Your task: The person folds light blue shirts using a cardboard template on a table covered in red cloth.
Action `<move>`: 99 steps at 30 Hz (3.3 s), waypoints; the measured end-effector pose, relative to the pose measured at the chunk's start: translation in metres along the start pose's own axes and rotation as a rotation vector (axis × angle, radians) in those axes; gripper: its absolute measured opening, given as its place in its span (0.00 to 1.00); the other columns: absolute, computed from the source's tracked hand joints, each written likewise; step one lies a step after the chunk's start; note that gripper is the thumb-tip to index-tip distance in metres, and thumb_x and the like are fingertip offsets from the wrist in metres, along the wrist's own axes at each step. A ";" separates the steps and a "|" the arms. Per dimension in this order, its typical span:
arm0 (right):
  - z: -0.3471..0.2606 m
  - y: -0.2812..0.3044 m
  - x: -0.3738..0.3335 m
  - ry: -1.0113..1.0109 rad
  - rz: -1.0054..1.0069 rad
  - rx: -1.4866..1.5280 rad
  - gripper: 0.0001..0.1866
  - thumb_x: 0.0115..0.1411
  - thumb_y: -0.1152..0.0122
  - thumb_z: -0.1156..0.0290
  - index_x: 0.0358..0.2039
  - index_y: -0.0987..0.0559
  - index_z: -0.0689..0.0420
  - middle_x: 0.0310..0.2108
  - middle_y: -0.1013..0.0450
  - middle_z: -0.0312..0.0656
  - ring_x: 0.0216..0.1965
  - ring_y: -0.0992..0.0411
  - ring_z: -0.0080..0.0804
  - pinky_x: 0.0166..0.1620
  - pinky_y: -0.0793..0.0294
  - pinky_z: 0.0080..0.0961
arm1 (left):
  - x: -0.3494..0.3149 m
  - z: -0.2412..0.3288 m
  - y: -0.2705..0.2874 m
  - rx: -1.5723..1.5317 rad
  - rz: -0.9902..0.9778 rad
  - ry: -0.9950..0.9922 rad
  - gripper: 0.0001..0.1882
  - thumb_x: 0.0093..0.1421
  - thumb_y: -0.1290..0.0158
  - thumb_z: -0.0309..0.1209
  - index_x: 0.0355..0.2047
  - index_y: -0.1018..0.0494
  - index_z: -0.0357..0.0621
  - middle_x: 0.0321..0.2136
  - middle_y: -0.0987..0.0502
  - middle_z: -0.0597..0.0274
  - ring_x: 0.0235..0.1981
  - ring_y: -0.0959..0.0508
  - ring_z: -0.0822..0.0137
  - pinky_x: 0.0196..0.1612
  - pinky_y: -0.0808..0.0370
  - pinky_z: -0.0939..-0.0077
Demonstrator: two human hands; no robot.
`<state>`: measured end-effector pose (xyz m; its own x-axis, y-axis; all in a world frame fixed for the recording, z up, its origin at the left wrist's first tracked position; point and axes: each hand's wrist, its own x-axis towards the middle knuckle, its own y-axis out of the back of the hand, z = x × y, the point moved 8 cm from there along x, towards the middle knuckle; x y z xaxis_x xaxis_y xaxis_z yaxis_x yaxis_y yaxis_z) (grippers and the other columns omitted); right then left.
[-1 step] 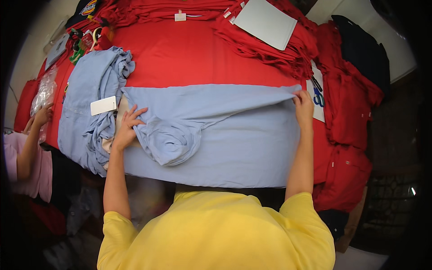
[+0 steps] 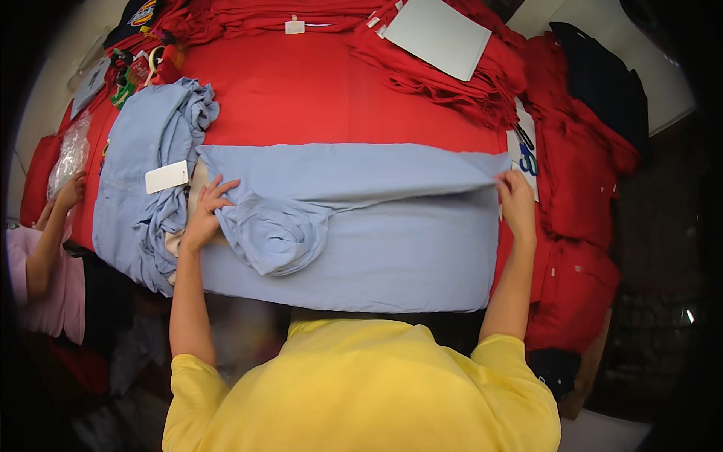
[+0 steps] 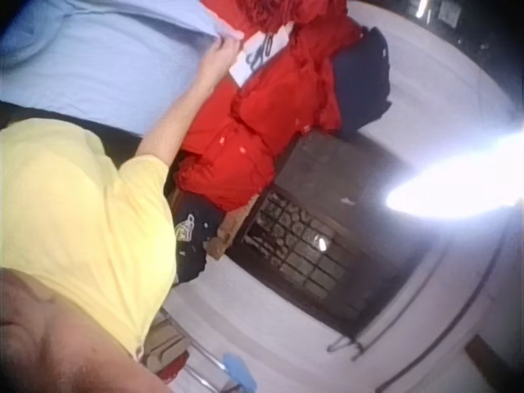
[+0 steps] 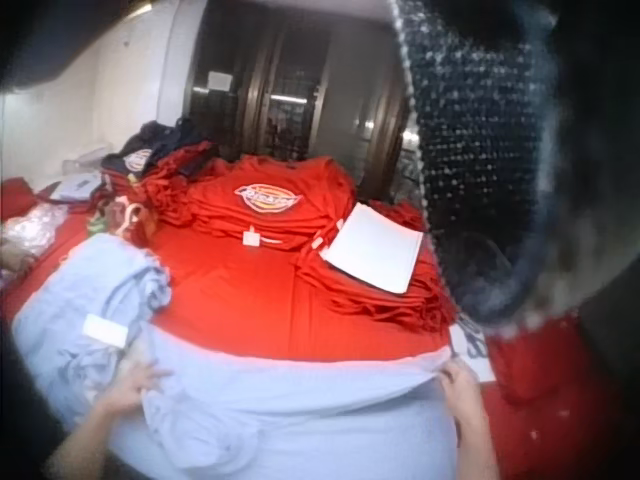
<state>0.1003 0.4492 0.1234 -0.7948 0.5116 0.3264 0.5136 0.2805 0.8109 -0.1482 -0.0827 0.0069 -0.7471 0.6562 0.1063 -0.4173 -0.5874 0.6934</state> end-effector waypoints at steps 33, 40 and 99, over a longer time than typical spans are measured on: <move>0.030 -0.036 -0.130 -0.183 -0.553 -0.035 0.12 0.47 0.32 0.72 0.33 0.24 0.58 0.37 0.33 0.46 0.44 0.33 0.44 0.46 0.31 0.33 | -0.016 0.011 -0.004 0.202 0.003 0.059 0.10 0.43 0.46 0.23 0.27 0.34 0.46 0.65 0.39 0.65 0.71 0.56 0.51 0.68 0.68 0.48; -0.062 -0.070 -0.112 -0.007 -0.481 0.104 0.12 0.53 0.36 0.69 0.35 0.21 0.62 0.37 0.28 0.49 0.42 0.30 0.46 0.46 0.31 0.35 | -0.017 0.012 -0.003 0.200 0.025 0.018 0.11 0.42 0.46 0.23 0.27 0.32 0.47 0.65 0.39 0.65 0.70 0.54 0.50 0.68 0.68 0.47; -0.166 -0.291 -0.359 -0.392 -1.299 0.139 0.48 0.52 0.36 0.46 0.65 0.42 0.63 0.60 0.39 0.62 0.62 0.40 0.54 0.61 0.39 0.36 | -0.005 0.011 0.021 -0.023 -0.128 -0.259 0.31 0.47 0.40 0.26 0.54 0.34 0.45 0.52 0.31 0.54 0.58 0.36 0.51 0.68 0.53 0.54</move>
<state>0.1822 0.0487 -0.1492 -0.5941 0.0068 -0.8043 -0.4806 0.7988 0.3618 -0.1479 -0.0934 0.0287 -0.5319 0.8231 0.1991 -0.5139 -0.5006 0.6967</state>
